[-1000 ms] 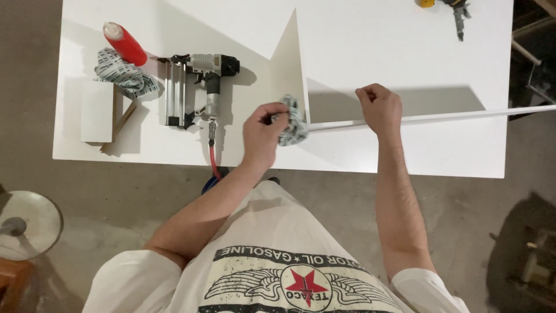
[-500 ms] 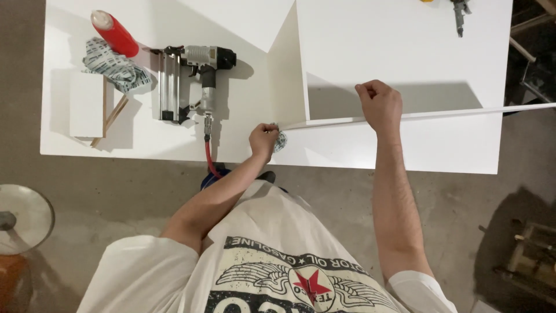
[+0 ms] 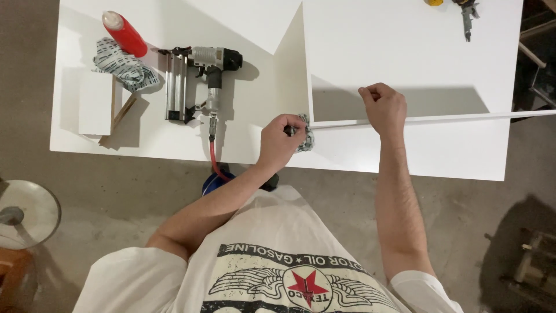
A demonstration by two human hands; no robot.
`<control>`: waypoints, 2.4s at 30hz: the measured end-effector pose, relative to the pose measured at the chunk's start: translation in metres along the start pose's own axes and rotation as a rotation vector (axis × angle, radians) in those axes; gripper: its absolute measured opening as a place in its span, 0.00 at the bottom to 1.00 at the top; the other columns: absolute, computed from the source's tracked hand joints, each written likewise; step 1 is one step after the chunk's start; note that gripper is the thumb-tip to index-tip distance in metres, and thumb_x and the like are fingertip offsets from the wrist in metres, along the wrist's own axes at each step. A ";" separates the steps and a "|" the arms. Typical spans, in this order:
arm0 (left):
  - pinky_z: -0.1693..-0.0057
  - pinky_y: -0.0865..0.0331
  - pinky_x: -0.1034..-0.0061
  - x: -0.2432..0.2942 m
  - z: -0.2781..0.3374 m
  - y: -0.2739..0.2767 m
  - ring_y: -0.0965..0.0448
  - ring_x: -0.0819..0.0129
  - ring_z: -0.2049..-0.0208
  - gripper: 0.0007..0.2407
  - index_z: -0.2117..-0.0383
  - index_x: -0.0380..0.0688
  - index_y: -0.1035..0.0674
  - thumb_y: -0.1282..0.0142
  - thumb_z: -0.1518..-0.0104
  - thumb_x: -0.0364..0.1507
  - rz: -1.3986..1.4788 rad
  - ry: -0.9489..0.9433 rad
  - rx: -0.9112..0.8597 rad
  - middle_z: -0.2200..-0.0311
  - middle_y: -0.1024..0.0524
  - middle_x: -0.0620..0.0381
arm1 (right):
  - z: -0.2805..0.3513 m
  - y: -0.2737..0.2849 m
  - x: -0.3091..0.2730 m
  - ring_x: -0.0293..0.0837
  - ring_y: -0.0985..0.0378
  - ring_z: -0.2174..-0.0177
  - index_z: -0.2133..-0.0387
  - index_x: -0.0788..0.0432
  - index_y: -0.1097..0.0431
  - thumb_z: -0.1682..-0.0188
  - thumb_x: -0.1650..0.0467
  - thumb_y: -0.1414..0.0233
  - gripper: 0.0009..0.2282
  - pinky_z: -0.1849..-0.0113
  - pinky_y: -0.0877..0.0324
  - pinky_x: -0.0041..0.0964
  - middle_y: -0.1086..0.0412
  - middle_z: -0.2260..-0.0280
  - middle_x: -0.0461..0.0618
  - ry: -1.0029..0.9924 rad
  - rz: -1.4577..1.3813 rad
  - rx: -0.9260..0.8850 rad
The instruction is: Assembling white melamine boards into a structure using wood glue, a pneumatic nail gun, and spring clamps.
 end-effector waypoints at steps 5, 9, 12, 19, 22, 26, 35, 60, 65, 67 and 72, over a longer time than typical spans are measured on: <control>0.47 0.27 0.66 0.036 0.026 0.036 0.21 0.62 0.54 0.02 0.66 0.45 0.17 0.39 0.42 0.27 0.096 -0.161 0.037 0.59 0.20 0.50 | 0.002 0.003 -0.003 0.45 0.22 0.73 0.66 0.53 0.20 0.43 0.64 0.42 0.07 0.70 0.28 0.40 0.24 0.76 0.43 -0.060 -0.026 0.008; 0.42 0.30 0.61 -0.025 0.031 0.106 0.23 0.58 0.48 0.04 0.61 0.48 0.20 0.42 0.40 0.26 -0.064 -0.012 0.124 0.54 0.21 0.51 | 0.010 0.011 -0.008 0.43 0.23 0.74 0.65 0.57 0.21 0.42 0.71 0.42 0.04 0.69 0.27 0.39 0.23 0.74 0.45 0.035 -0.183 0.211; 0.43 0.30 0.54 -0.068 0.047 0.143 0.23 0.50 0.50 0.06 0.57 0.42 0.21 0.48 0.35 0.27 -0.089 0.221 0.107 0.52 0.24 0.43 | 0.039 0.033 -0.038 0.47 0.23 0.74 0.66 0.60 0.24 0.44 0.78 0.42 0.03 0.69 0.25 0.38 0.27 0.75 0.49 0.441 -0.060 0.656; 0.45 0.30 0.53 -0.140 0.071 0.181 0.23 0.48 0.50 0.05 0.59 0.43 0.19 0.45 0.38 0.27 -0.070 0.370 0.054 0.54 0.23 0.44 | 0.163 -0.089 -0.070 0.45 0.29 0.82 0.72 0.58 0.23 0.44 0.78 0.49 0.08 0.73 0.30 0.35 0.30 0.81 0.46 0.308 -0.389 0.358; 0.45 0.31 0.53 -0.151 0.071 0.190 0.24 0.47 0.49 0.06 0.60 0.45 0.19 0.44 0.38 0.29 -0.083 0.397 0.044 0.53 0.23 0.44 | 0.182 -0.133 -0.119 0.44 0.21 0.79 0.51 0.52 0.25 0.47 0.67 0.42 0.12 0.75 0.26 0.36 0.23 0.76 0.46 0.320 0.117 -0.016; 0.46 0.31 0.53 -0.158 0.069 0.201 0.23 0.48 0.51 0.06 0.59 0.46 0.19 0.44 0.38 0.29 -0.059 0.378 0.041 0.54 0.22 0.44 | 0.163 -0.109 -0.147 0.48 0.18 0.75 0.32 0.57 0.45 0.45 0.65 0.45 0.28 0.73 0.23 0.40 0.24 0.66 0.55 0.306 0.248 -0.036; 0.49 0.29 0.53 -0.150 0.085 0.219 0.23 0.45 0.53 0.06 0.58 0.43 0.20 0.46 0.37 0.27 -0.002 0.352 0.070 0.54 0.23 0.41 | 0.158 -0.095 -0.136 0.43 0.20 0.75 0.28 0.63 0.72 0.49 0.69 0.39 0.46 0.74 0.24 0.35 0.28 0.55 0.57 0.405 0.184 0.256; 0.50 0.29 0.63 -0.111 0.198 0.256 0.23 0.61 0.57 0.06 0.59 0.45 0.17 0.42 0.40 0.27 -0.161 0.318 0.202 0.57 0.19 0.47 | 0.162 -0.142 -0.101 0.46 0.22 0.77 0.32 0.43 0.43 0.46 0.65 0.49 0.26 0.71 0.25 0.41 0.30 0.72 0.47 0.425 0.576 0.102; 0.46 0.31 0.60 -0.115 0.163 0.262 0.24 0.59 0.54 0.06 0.59 0.42 0.18 0.42 0.39 0.26 -0.144 0.306 0.086 0.54 0.21 0.44 | 0.178 -0.093 -0.105 0.42 0.22 0.75 0.39 0.54 0.41 0.48 0.67 0.42 0.24 0.70 0.24 0.34 0.28 0.69 0.45 0.314 0.115 0.494; 0.46 0.31 0.59 -0.108 0.145 0.264 0.24 0.58 0.54 0.06 0.58 0.41 0.19 0.43 0.39 0.26 -0.128 0.287 0.033 0.54 0.21 0.42 | 0.172 -0.092 -0.108 0.40 0.25 0.76 0.48 0.57 0.38 0.49 0.70 0.39 0.19 0.73 0.25 0.30 0.29 0.70 0.43 0.158 -0.134 0.571; 0.50 0.30 0.60 -0.095 0.084 0.282 0.25 0.61 0.59 0.05 0.59 0.41 0.20 0.44 0.36 0.26 -0.166 0.250 -0.172 0.56 0.22 0.43 | 0.143 -0.103 -0.130 0.36 0.27 0.82 0.70 0.50 0.35 0.46 0.61 0.41 0.11 0.77 0.28 0.28 0.32 0.80 0.37 -0.057 -0.095 0.777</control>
Point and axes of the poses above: each hand's wrist, its own z-axis away from the middle knuckle, its own y-axis out of the back of the hand, x = y × z, the point moved 4 cm from there along -z, towards the middle knuckle
